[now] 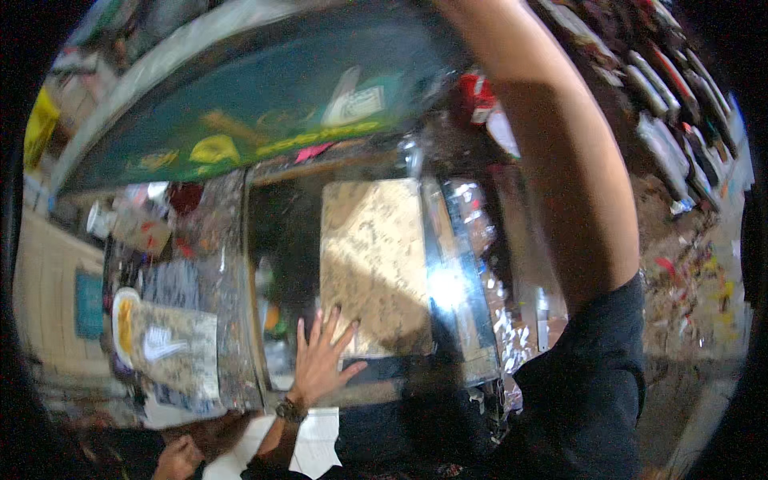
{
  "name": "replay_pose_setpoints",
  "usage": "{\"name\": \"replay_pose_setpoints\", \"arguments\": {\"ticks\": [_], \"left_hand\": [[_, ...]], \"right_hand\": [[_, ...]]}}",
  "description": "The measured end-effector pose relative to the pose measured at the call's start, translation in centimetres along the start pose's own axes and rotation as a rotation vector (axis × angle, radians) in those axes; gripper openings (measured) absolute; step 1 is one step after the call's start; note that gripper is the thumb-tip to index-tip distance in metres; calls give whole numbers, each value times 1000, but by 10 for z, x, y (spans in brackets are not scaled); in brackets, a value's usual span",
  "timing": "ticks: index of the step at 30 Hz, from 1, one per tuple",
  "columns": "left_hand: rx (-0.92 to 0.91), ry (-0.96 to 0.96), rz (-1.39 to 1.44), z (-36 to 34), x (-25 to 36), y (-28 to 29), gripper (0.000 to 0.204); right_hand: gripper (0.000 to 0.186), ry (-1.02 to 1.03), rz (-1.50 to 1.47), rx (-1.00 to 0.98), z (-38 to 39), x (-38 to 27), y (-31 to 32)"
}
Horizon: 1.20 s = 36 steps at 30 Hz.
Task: The person performs screen printing by repeatedly placing a shoe-shaped stencil on a screen, pulling a squeegee across the mesh to transfer ink, and lifting the screen to reveal the printed pattern. The process is repeated multiple times on different sections of the screen.
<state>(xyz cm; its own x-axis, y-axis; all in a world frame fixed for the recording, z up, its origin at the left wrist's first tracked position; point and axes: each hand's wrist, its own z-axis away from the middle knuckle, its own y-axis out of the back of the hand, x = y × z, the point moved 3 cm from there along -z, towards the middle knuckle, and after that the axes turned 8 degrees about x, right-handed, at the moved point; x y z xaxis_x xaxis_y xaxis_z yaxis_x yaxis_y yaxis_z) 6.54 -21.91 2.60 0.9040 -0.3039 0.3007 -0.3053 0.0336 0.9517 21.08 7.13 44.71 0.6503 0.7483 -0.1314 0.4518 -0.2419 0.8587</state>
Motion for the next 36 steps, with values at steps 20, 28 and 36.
{"name": "replay_pose_setpoints", "arguments": {"ticks": [20,28,36], "left_hand": [[772,976,1318,70,19,27,67],[721,767,1289,102,-7,-67,40],[668,922,1482,93,8,-47,57]], "right_hand": [[24,-93,-58,-4,303,-86,-220],[31,75,-57,-336,357,-80,-233],[56,12,38,-170,175,82,-325]]}}
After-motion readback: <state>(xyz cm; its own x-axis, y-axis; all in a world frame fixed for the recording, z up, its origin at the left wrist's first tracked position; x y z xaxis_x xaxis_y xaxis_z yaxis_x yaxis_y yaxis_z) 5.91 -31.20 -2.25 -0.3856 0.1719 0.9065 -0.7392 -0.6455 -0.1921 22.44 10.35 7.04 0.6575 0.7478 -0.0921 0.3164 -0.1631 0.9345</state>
